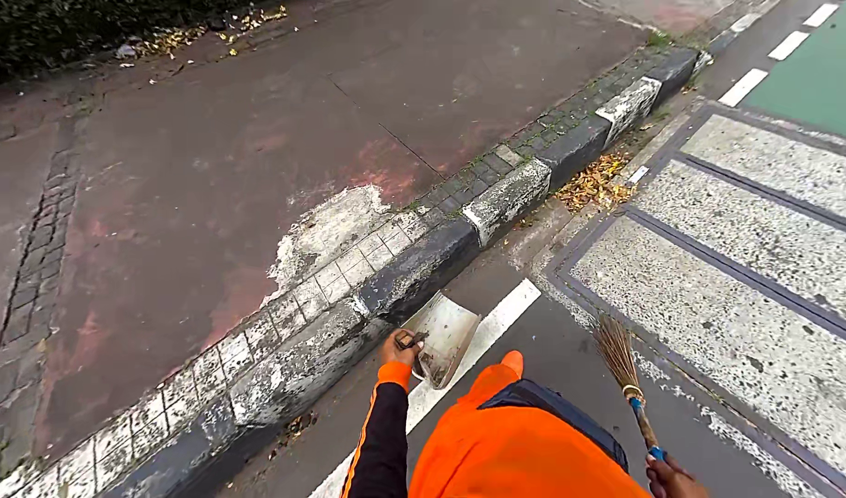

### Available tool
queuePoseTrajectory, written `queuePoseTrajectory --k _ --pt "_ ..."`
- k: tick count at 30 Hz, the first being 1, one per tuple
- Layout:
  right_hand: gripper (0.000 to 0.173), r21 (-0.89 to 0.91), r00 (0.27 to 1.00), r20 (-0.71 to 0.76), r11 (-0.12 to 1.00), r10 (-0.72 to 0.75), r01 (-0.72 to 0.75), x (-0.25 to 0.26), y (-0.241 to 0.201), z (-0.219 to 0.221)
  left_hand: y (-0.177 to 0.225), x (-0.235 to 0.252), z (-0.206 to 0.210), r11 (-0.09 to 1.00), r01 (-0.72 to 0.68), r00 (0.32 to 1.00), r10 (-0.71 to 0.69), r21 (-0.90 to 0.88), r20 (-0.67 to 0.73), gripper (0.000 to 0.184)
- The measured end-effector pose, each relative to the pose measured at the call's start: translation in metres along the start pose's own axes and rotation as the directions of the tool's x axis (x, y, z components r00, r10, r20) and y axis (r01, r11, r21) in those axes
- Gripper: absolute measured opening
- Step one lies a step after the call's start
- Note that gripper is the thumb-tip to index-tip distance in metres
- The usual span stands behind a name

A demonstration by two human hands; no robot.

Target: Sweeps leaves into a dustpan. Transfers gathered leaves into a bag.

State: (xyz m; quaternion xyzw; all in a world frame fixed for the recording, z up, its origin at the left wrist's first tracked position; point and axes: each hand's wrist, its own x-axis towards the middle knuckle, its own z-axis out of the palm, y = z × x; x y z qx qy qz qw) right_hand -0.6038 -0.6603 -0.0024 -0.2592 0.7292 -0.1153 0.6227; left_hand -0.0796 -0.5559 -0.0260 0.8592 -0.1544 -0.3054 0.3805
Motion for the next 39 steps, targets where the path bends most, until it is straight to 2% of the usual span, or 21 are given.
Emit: queuePoseTrajectory --k 2,4,7,11,13,16,19,21,23,25,28,31,33,34,36,38,39 --pt "0.028 0.053 0.998 -0.054 0.999 0.011 -0.008 0.034 -0.028 -0.022 0.047 0.021 0.039 0.998 -0.019 0.999 0.016 0.056 0.051 0.047" --pt "0.032 0.053 0.995 -0.088 0.998 0.037 -0.032 0.058 -0.073 -0.032 0.093 0.046 0.076 0.996 -0.070 0.995 0.066 0.056 0.079 0.048" --pt "0.040 -0.044 0.990 -0.093 0.993 0.107 -0.112 0.109 -0.151 -0.051 0.155 0.086 0.134 0.992 -0.103 0.988 0.094 0.071 0.121 0.047" --pt "0.024 -0.106 0.989 -0.020 0.984 0.144 -0.145 0.210 -0.250 -0.089 0.217 0.147 0.222 0.987 -0.131 0.982 0.116 0.091 0.149 0.047" --pt "0.034 -0.127 0.993 -0.008 0.985 0.114 -0.114 0.263 -0.301 -0.104 0.248 0.173 0.273 0.988 -0.116 0.984 0.100 0.101 0.149 0.046" --pt "0.052 -0.259 0.992 0.032 0.959 0.125 -0.113 0.331 -0.383 -0.121 0.299 0.200 0.340 0.984 -0.078 0.988 0.055 0.158 0.147 0.047" --pt "0.056 -0.358 0.990 0.061 0.929 0.129 -0.099 0.388 -0.474 -0.150 0.348 0.227 0.396 0.978 -0.075 0.987 0.045 0.195 0.153 0.047" --pt "0.056 -0.343 0.991 0.072 0.936 0.109 -0.078 0.422 -0.532 -0.171 0.371 0.251 0.430 0.971 -0.075 0.986 0.038 0.227 0.164 0.047" --pt "0.059 -0.291 0.996 0.009 0.953 0.087 -0.081 0.463 -0.585 -0.179 0.388 0.282 0.464 0.962 -0.083 0.982 0.035 0.259 0.185 0.046" --pt "0.059 -0.288 0.992 -0.099 0.952 0.077 -0.102 0.522 -0.637 -0.172 0.403 0.316 0.505 0.960 -0.073 0.980 0.018 0.269 0.200 0.046" --pt "0.049 -0.347 0.972 -0.203 0.920 0.114 -0.181 0.638 -0.700 -0.128 0.419 0.368 0.571 0.953 -0.043 0.973 -0.028 0.300 0.229 0.047" --pt "0.042 -0.475 0.984 -0.076 0.862 0.159 -0.176 0.727 -0.740 -0.060 0.424 0.424 0.639 0.945 -0.034 0.969 -0.048 0.326 0.241 0.044" --pt "0.046 -0.608 0.982 0.049 0.786 0.182 -0.115 0.730 -0.768 -0.030 0.428 0.457 0.678 0.936 0.005 0.966 -0.095 0.351 0.241 0.046" --pt "0.053 -0.652 0.976 0.091 0.752 0.200 -0.094 0.720 -0.776 -0.033 0.432 0.469 0.694 0.928 0.026 0.963 -0.124 0.372 0.241 0.046" --pt "0.069 -0.677 0.973 0.124 0.734 0.192 -0.059 0.689 -0.796 -0.075 0.442 0.487 0.717 0.913 0.060 0.953 -0.173 0.404 0.248 0.047" --pt "0.074 -0.660 0.986 0.091 0.750 0.143 -0.048 0.664 -0.833 -0.133 0.452 0.505 0.731 0.903 0.083 0.951 -0.198 0.421 0.237 0.047" --pt "0.074 -0.673 0.992 0.047 0.738 0.115 -0.054 0.668 -0.858 -0.154 0.458 0.514 0.739 0.909 0.093 0.954 -0.198 0.407 0.224 0.047"
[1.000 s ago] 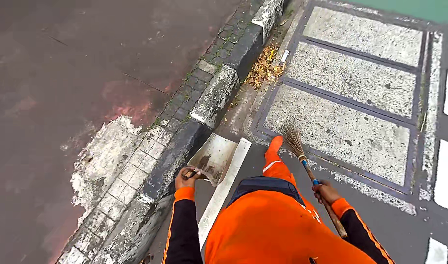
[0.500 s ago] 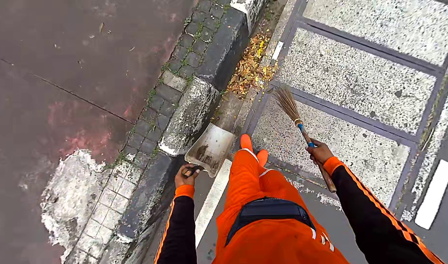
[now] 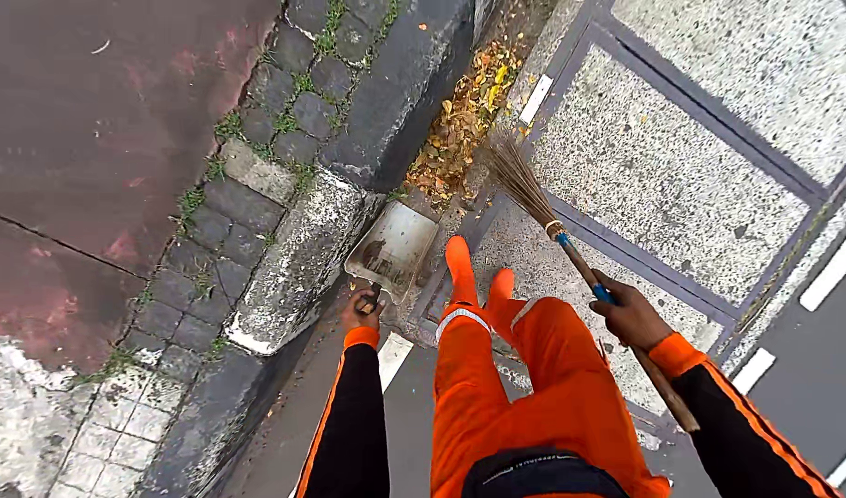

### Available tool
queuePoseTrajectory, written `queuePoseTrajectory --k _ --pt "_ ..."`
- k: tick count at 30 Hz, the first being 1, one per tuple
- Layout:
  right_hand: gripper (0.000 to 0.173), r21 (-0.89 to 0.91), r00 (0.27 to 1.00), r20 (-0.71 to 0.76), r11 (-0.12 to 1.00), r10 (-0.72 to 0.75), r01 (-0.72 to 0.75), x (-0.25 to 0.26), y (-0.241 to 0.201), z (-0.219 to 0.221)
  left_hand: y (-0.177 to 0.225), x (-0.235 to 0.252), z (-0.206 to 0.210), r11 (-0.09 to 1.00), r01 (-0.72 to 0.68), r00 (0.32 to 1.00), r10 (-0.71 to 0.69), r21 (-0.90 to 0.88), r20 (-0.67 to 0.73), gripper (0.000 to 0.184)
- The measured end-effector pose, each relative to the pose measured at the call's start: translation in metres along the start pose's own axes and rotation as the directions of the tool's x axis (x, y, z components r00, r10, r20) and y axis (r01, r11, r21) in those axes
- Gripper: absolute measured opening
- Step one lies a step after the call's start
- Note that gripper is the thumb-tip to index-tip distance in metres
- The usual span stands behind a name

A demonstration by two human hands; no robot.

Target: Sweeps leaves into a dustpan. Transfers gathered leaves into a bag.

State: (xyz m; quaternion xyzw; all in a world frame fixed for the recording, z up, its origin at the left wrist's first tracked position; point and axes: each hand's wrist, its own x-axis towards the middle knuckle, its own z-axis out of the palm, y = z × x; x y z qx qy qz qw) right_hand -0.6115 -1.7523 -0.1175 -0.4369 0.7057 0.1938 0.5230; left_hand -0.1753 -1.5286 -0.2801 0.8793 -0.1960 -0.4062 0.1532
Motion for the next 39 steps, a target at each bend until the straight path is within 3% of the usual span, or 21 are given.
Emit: queuePoseTrajectory --k 3,6,8,10,12,14,17,19,21,22,24,27,30,33,36,39 --pt "0.066 -0.080 0.985 -0.139 0.990 0.104 -0.116 0.067 -0.044 -0.058 0.030 0.010 -0.001 0.998 0.058 0.998 -0.057 -0.038 0.018 0.047" --pt "0.059 -0.159 0.993 -0.092 0.983 0.080 -0.094 0.163 -0.074 -0.069 0.046 0.024 0.002 0.995 0.060 0.998 -0.060 -0.083 0.011 0.046" --pt "0.064 -0.296 0.995 0.079 0.955 0.059 -0.034 0.151 -0.105 -0.082 0.048 0.028 0.004 0.991 0.022 1.000 -0.024 -0.132 -0.013 0.045" --pt "0.072 -0.385 0.983 0.172 0.923 0.066 0.006 0.103 -0.114 -0.121 0.040 0.026 0.002 0.988 -0.012 0.999 0.007 -0.155 -0.031 0.045" --pt "0.073 -0.355 0.994 0.109 0.934 0.018 0.022 0.068 -0.120 -0.181 0.041 0.026 0.006 0.985 -0.015 0.999 0.006 -0.174 -0.051 0.046" --pt "0.072 -0.333 0.999 -0.042 0.943 -0.011 -0.004 0.075 -0.140 -0.235 0.046 0.024 0.012 0.983 0.004 0.996 -0.020 -0.186 -0.083 0.048" --pt "0.070 -0.409 0.977 -0.211 0.909 -0.015 -0.074 0.183 -0.194 -0.283 0.058 0.026 0.023 0.987 0.054 0.986 -0.077 -0.151 -0.147 0.051" --pt "0.070 -0.477 0.983 -0.170 0.879 -0.067 -0.022 0.265 -0.221 -0.284 0.067 0.024 0.031 0.985 0.095 0.979 -0.118 -0.145 -0.166 0.051" --pt "0.069 -0.578 0.989 -0.017 0.809 -0.145 0.108 0.288 -0.224 -0.263 0.077 0.022 0.037 0.980 0.130 0.972 -0.155 -0.149 -0.174 0.052" --pt "0.069 -0.614 0.982 0.064 0.768 -0.178 0.180 0.274 -0.223 -0.256 0.083 0.023 0.039 0.977 0.139 0.968 -0.168 -0.160 -0.186 0.051" --pt "0.074 -0.658 0.975 0.223 0.736 -0.011 0.159 0.206 -0.234 -0.269 0.088 0.019 0.041 0.973 0.153 0.963 -0.186 -0.172 -0.193 0.051" --pt "0.073 -0.614 0.989 0.146 0.780 -0.038 0.121 0.152 -0.248 -0.311 0.093 0.025 0.041 0.968 0.174 0.959 -0.209 -0.182 -0.192 0.051" --pt "0.070 -0.678 0.994 -0.012 0.731 -0.110 0.073 0.217 -0.265 -0.291 0.104 0.026 0.035 0.951 0.273 0.937 -0.297 -0.145 -0.184 0.055" --pt "0.067 -0.716 0.988 0.119 0.681 -0.095 0.152 0.284 -0.246 -0.225 0.113 0.032 0.035 0.933 0.341 0.911 -0.358 -0.116 -0.204 0.059" --pt "0.077 -0.743 0.947 0.317 0.635 0.056 0.212 0.222 -0.230 -0.194 0.117 0.034 0.036 0.925 0.357 0.905 -0.376 -0.129 -0.196 0.058" --pt "0.079 -0.676 0.963 0.269 0.711 -0.008 0.194 0.147 -0.211 -0.231 0.105 0.036 0.037 0.929 0.343 0.915 -0.364 -0.141 -0.172 0.057"
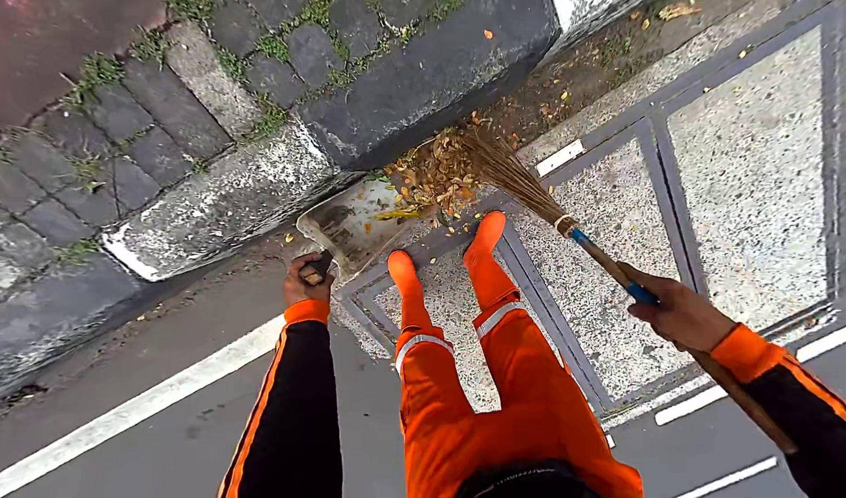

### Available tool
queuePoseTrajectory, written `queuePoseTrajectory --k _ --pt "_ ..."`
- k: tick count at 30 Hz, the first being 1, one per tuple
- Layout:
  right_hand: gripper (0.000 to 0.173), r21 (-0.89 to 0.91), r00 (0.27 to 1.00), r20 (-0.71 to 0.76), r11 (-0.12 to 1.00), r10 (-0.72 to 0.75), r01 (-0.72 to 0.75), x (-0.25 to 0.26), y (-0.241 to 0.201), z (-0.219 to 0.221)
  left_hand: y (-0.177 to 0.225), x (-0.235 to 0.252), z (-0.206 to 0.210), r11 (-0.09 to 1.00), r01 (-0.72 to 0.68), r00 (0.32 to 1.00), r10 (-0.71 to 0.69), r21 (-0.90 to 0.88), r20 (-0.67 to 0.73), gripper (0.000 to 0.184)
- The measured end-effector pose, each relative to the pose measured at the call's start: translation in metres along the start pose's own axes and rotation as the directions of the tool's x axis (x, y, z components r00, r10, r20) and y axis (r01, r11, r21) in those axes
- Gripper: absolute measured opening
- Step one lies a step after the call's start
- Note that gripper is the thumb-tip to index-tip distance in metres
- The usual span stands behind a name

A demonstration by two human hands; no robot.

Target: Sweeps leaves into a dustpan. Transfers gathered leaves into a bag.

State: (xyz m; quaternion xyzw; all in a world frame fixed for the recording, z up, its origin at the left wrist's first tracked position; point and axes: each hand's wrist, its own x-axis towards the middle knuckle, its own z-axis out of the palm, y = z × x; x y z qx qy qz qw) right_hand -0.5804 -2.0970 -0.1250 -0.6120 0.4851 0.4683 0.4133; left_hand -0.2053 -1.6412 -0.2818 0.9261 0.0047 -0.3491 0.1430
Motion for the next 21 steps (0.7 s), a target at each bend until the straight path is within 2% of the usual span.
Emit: queuePoseTrajectory --k 2,3,5,7,9,11,13,15,16,18,19,21 --pt "0.077 0.020 0.989 -0.137 0.998 0.055 -0.053 -0.007 -0.002 0.001 -0.004 -0.001 -0.002 1.000 -0.001 1.000 0.001 -0.002 0.014 0.055" --pt "0.076 -0.003 0.982 -0.165 0.995 0.096 -0.098 0.009 -0.013 0.004 -0.007 -0.001 -0.003 1.000 0.000 1.000 0.001 -0.012 0.016 0.054" --pt "0.075 -0.068 0.982 -0.143 0.988 0.125 -0.136 0.065 -0.045 0.022 -0.011 0.005 -0.004 0.999 -0.035 0.999 0.035 -0.034 0.014 0.052" --pt "0.075 -0.160 0.996 -0.074 0.986 0.040 -0.051 0.099 -0.064 0.058 -0.014 0.005 -0.005 0.994 -0.083 0.996 0.085 -0.066 0.030 0.049" --pt "0.079 -0.224 0.998 0.059 0.975 0.012 0.001 0.072 -0.076 0.081 -0.017 0.006 -0.008 0.992 -0.100 0.994 0.103 -0.071 0.045 0.048" --pt "0.081 -0.188 0.997 0.080 0.982 -0.012 0.026 0.010 -0.051 0.080 -0.026 0.008 -0.009 0.993 -0.094 0.994 0.098 -0.068 0.054 0.048" --pt "0.081 -0.095 0.999 -0.034 0.995 0.012 -0.015 -0.046 -0.022 0.061 -0.034 0.012 -0.008 0.994 -0.089 0.994 0.092 -0.059 0.057 0.048" --pt "0.078 -0.074 0.978 -0.195 0.993 0.073 -0.089 -0.058 -0.010 0.034 -0.040 0.011 -0.008 0.993 -0.091 0.994 0.095 -0.075 0.057 0.049" --pt "0.075 -0.101 0.958 -0.264 0.984 0.113 -0.144 -0.042 -0.014 0.020 -0.043 0.013 -0.008 0.992 -0.090 0.994 0.095 -0.087 0.055 0.049" --pt "0.072 -0.140 0.918 -0.365 0.966 0.153 -0.217 0.026 -0.034 -0.002 -0.047 0.019 -0.007 0.989 -0.091 0.994 0.097 -0.118 0.052 0.050" --pt "0.072 -0.155 0.915 -0.382 0.966 0.134 -0.206 0.068 -0.044 -0.004 -0.049 0.021 -0.006 0.986 -0.100 0.993 0.107 -0.132 0.044 0.050" --pt "0.072 -0.243 0.946 -0.321 0.962 0.043 -0.126 0.131 -0.058 0.016 -0.052 0.017 -0.006 0.987 -0.096 0.994 0.103 -0.131 0.046 0.052"
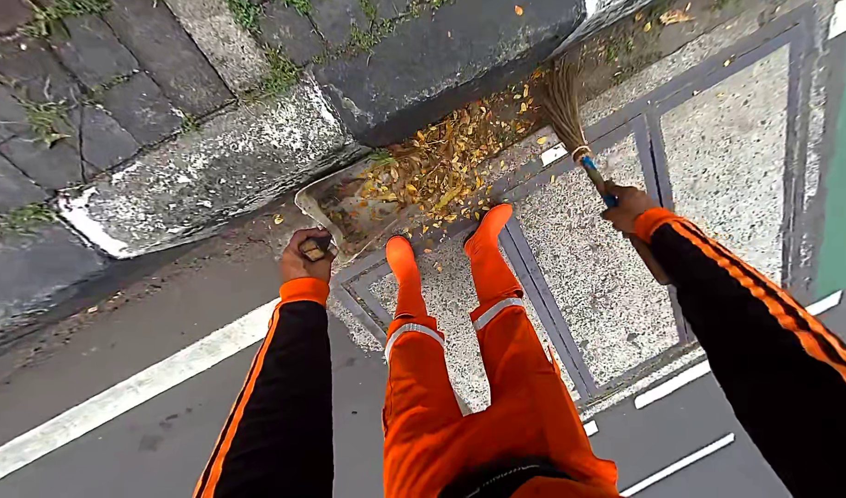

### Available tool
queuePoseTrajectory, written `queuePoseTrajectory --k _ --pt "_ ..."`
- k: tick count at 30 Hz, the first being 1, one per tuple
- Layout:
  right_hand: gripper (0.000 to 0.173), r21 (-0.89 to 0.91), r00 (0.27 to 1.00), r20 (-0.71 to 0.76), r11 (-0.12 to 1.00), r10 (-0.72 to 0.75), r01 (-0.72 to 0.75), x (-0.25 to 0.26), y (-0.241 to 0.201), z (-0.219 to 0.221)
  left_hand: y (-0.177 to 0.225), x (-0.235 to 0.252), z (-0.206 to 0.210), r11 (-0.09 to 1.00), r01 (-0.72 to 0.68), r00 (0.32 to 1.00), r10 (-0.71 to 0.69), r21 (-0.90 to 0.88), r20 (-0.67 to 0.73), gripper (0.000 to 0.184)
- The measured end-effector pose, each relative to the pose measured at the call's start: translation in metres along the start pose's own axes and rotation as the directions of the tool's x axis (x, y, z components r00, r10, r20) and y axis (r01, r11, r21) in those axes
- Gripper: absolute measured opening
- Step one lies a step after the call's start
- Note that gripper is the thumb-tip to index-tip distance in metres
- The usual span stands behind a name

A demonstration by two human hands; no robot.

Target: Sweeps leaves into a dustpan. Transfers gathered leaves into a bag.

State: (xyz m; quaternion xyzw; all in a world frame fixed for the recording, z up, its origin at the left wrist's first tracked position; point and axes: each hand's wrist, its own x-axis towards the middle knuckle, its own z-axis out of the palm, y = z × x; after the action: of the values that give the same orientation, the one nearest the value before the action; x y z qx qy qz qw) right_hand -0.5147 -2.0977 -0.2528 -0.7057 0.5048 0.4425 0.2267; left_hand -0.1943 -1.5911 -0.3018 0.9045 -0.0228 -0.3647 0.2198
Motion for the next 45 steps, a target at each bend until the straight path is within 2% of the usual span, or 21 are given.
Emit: queuePoseTrajectory --k 2,3,5,6,8,10,12,15,17,19,21,22,24,25,28,31,33,36,38,40,45 --pt "0.075 -0.025 0.984 0.027 0.984 -0.176 0.177 -0.003 -0.016 0.031 0.004 0.004 0.000 1.000 0.010 1.000 -0.010 0.003 -0.017 0.053" --pt "0.077 -0.013 0.968 0.138 0.977 -0.209 0.213 -0.028 -0.015 0.028 0.003 0.004 0.001 1.000 0.020 1.000 -0.020 -0.001 -0.023 0.053" --pt "0.081 0.022 0.923 0.326 0.978 -0.205 0.209 -0.094 0.021 0.008 -0.004 -0.004 -0.001 1.000 0.025 0.999 -0.025 -0.001 -0.020 0.054" --pt "0.081 0.061 0.922 0.336 0.981 -0.193 0.183 -0.118 0.046 -0.011 -0.004 -0.002 -0.002 1.000 0.008 1.000 -0.008 -0.023 -0.018 0.053" --pt "0.081 0.171 0.959 0.250 0.981 -0.131 0.089 -0.154 0.100 -0.047 -0.005 -0.004 -0.001 0.998 -0.042 0.999 0.041 -0.057 -0.014 0.051" --pt "0.079 0.244 0.995 0.097 0.970 -0.004 -0.020 -0.151 0.148 -0.085 -0.007 -0.006 -0.001 0.991 -0.086 0.996 0.083 -0.100 -0.037 0.052" --pt "0.074 0.222 0.987 -0.041 0.965 0.154 -0.141 -0.103 0.186 -0.132 -0.011 -0.005 0.000 0.983 -0.124 0.991 0.116 -0.135 -0.066 0.055" --pt "0.070 0.205 0.920 -0.249 0.945 0.302 -0.255 0.027 0.223 -0.201 -0.029 0.005 0.000 0.970 -0.185 0.980 0.170 -0.156 -0.107 0.060" --pt "0.065 0.233 0.892 -0.287 0.928 0.350 -0.289 0.113 0.220 -0.236 -0.037 0.007 -0.001 0.970 -0.181 0.979 0.163 -0.160 -0.119 0.062" --pt "0.062 0.184 0.914 -0.255 0.944 0.315 -0.274 0.173 0.204 -0.244 -0.036 0.002 0.000 0.980 -0.156 0.983 0.142 -0.124 -0.115 0.064" --pt "0.067 0.056 0.972 -0.176 0.987 0.155 -0.147 0.205 0.180 -0.218 -0.034 0.006 0.001 0.985 -0.132 0.984 0.117 -0.113 -0.132 0.067" --pt "0.072 0.004 0.992 -0.107 0.998 0.062 -0.062 0.194 0.173 -0.191 -0.031 0.001 0.000 0.988 -0.108 0.987 0.093 -0.108 -0.128 0.067" --pt "0.079 -0.015 0.997 0.041 0.998 -0.063 0.063 0.116 0.172 -0.137 -0.015 -0.009 -0.003 0.993 -0.064 0.991 0.051 -0.100 -0.124 0.064" --pt "0.082 0.002 0.988 0.120 0.995 -0.101 0.102 0.075 0.173 -0.130 -0.010 -0.005 -0.001 0.992 -0.072 0.990 0.058 -0.105 -0.130 0.063" --pt "0.082 0.124 0.981 0.166 0.989 -0.100 0.080 -0.034 0.198 -0.129 0.005 0.000 0.001 0.993 -0.073 0.990 0.061 -0.091 -0.131 0.060" --pt "0.084 0.269 0.999 0.035 0.963 -0.006 -0.004 -0.061 0.201 -0.126 0.040 0.002 0.003 0.999 0.022 0.992 -0.026 -0.039 -0.127 0.056" --pt "0.083 0.275 0.997 0.043 0.959 0.058 -0.068 -0.032 0.168 -0.111 0.059 0.000 0.003 0.996 0.092 0.987 -0.092 -0.006 -0.135 0.060" --pt "0.084 0.187 0.971 0.238 0.982 -0.007 -0.039 0.007 0.073 -0.047 0.072 -0.001 0.012 0.986 0.168 0.974 -0.164 0.016 -0.159 0.065" --pt "0.089 0.136 0.918 0.376 0.988 -0.123 0.076 -0.008 0.003 0.001 0.076 0.004 0.016 0.979 0.195 0.970 -0.182 0.065 -0.162 0.064" --pt "0.090 0.142 0.850 0.472 0.972 -0.234 0.189 -0.043 -0.043 0.038 0.079 0.005 0.018 0.975 0.200 0.971 -0.184 0.097 -0.153 0.059" --pt "0.091 0.158 0.744 0.573 0.937 -0.344 0.312 -0.113 -0.095 0.087 0.086 0.018 0.008 0.982 0.137 0.987 -0.125 0.133 -0.096 0.046"
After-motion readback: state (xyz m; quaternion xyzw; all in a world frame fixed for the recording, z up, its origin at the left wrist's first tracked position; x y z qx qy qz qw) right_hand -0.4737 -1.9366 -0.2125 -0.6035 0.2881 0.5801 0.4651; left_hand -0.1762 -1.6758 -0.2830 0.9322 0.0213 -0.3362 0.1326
